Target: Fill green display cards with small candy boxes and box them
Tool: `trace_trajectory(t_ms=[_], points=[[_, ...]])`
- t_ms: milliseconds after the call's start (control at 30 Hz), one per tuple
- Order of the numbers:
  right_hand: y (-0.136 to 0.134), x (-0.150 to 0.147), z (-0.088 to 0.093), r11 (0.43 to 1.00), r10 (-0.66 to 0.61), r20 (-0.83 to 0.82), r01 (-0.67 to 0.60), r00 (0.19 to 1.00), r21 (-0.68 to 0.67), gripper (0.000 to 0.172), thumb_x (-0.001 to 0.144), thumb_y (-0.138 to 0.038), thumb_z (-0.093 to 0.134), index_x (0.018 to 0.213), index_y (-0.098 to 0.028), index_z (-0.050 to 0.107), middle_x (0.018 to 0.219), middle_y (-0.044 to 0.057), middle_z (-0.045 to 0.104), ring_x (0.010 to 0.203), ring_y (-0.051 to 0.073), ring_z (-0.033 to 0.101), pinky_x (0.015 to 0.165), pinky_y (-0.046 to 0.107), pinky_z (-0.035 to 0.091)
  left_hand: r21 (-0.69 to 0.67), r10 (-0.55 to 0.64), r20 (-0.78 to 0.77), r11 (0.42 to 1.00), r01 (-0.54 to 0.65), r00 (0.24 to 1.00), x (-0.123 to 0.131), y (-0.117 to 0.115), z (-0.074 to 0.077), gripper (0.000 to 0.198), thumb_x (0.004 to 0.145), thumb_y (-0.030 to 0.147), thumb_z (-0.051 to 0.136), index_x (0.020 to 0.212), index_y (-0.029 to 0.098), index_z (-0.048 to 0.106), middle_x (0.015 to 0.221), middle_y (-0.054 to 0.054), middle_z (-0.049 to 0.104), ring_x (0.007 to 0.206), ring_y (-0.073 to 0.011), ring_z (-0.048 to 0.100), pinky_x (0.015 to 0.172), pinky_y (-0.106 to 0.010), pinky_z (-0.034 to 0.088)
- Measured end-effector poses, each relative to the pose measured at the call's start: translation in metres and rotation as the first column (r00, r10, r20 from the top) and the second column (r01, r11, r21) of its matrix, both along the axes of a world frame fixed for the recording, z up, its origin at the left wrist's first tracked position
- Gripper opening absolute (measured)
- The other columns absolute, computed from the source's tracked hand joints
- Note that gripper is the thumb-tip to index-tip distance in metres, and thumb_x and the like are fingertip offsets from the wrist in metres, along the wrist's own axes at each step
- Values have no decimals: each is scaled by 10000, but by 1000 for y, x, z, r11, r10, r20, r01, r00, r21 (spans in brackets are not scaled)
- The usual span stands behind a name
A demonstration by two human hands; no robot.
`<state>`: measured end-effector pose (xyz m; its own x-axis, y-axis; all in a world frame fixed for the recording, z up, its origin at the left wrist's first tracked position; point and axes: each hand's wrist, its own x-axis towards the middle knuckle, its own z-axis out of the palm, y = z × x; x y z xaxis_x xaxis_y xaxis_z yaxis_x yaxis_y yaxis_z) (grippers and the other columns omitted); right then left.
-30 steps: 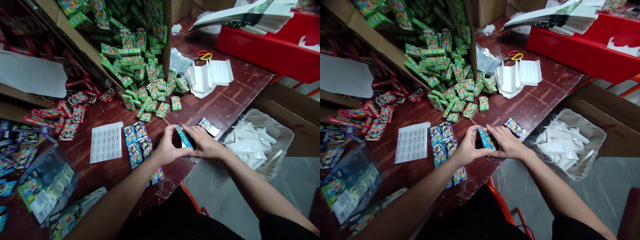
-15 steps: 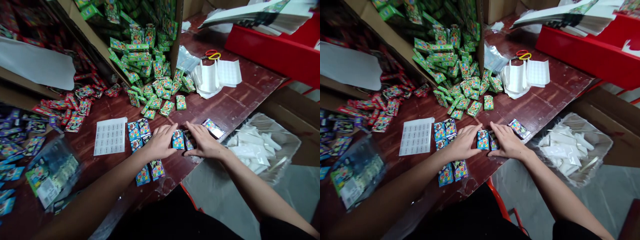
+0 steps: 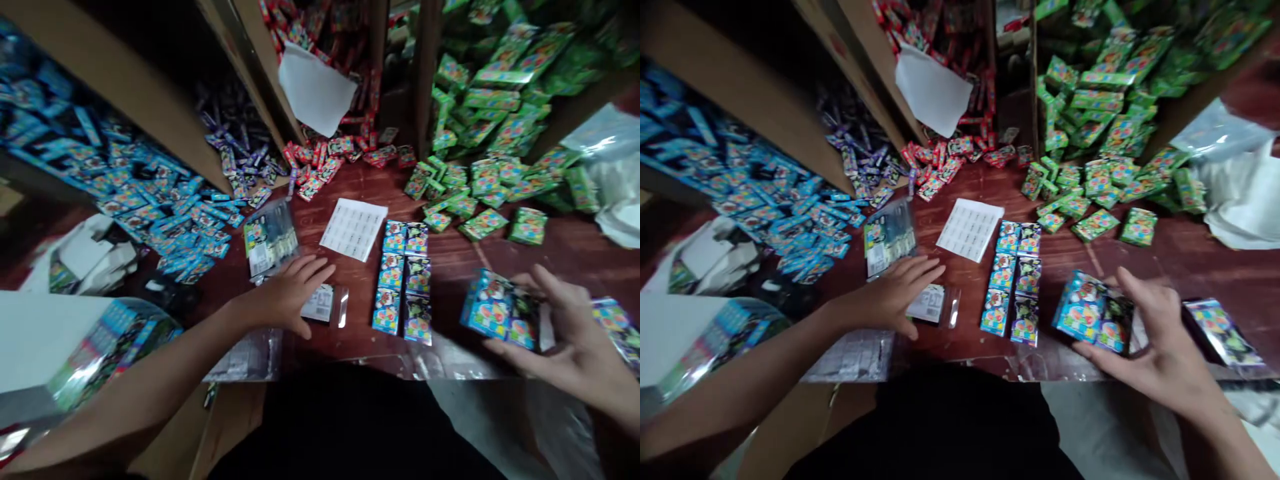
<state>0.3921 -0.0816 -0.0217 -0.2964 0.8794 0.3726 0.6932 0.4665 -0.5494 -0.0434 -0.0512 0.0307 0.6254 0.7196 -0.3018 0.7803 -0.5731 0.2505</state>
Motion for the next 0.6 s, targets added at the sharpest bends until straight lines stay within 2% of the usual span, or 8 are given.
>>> trace_trajectory(t_ms=[33,100,167,267,333,400,533,600], points=[[1,-25,6,998,67,-19,-67,998,-3,992,798,-537,733,1597,-387,165,1271,145,584,1076,415,577,926,626,429,-22,31,-45,999,-32,998,-21,-12,-5,1182,617,611,839,1573,225,262,1576,-185,390,1461,-416,313,1199,-558,175],[4,-82,13,986,165,-26,-165,986,29,983,810,-578,707,1600,-367,160,1251,135,594,1071,417,561,906,617,430,-19,87,-70,996,-89,994,-46,-34,-18,1052,691,520,810,1556,205,301,1527,-180,456,1414,-390,388,1178,-539,225],[8,-138,11,979,197,38,-198,980,50,967,827,-586,690,1601,-373,150,1292,121,584,1081,405,548,926,607,418,38,170,-14,985,-169,985,-55,-55,-28,943,763,455,751,1554,214,299,1500,-162,484,1376,-358,437,1162,-514,262],[8,-198,0,972,223,129,-230,966,41,946,842,-565,687,1603,-373,159,1356,113,557,1109,396,512,958,601,407,135,325,106,932,-337,940,-62,-82,-30,948,771,460,731,1564,234,264,1486,-143,485,1348,-347,458,1133,-493,321],[2,-220,-4,948,315,173,-317,933,-17,934,839,-567,688,1601,-379,181,1370,100,558,1087,389,494,924,588,427,170,393,149,894,-415,907,-70,-97,-27,958,749,460,748,1554,231,284,1454,-140,502,1318,-347,474,1106,-484,357],[-4,-234,-5,904,427,204,-414,881,-107,941,831,-576,692,1600,-384,185,1376,85,566,1038,371,491,872,568,446,168,421,154,881,-443,894,-81,-107,-26,941,733,436,761,1539,231,319,1435,-134,512,1295,-345,481,1093,-484,369],[-7,-258,-5,801,595,241,-541,766,-257,988,823,-585,704,1608,-376,141,1360,90,578,1058,355,492,898,558,444,103,368,162,916,-387,916,-95,-115,-38,913,728,380,760,1526,224,345,1452,-117,501,1291,-324,460,1106,-473,347],[-3,-265,-7,783,615,248,-544,748,-301,1109,793,-625,719,1621,-326,44,1401,119,545,1153,377,484,964,582,420,83,364,158,921,-380,918,-98,-115,-47,894,745,374,748,1526,209,345,1461,-120,493,1292,-322,450,1103,-476,340]])
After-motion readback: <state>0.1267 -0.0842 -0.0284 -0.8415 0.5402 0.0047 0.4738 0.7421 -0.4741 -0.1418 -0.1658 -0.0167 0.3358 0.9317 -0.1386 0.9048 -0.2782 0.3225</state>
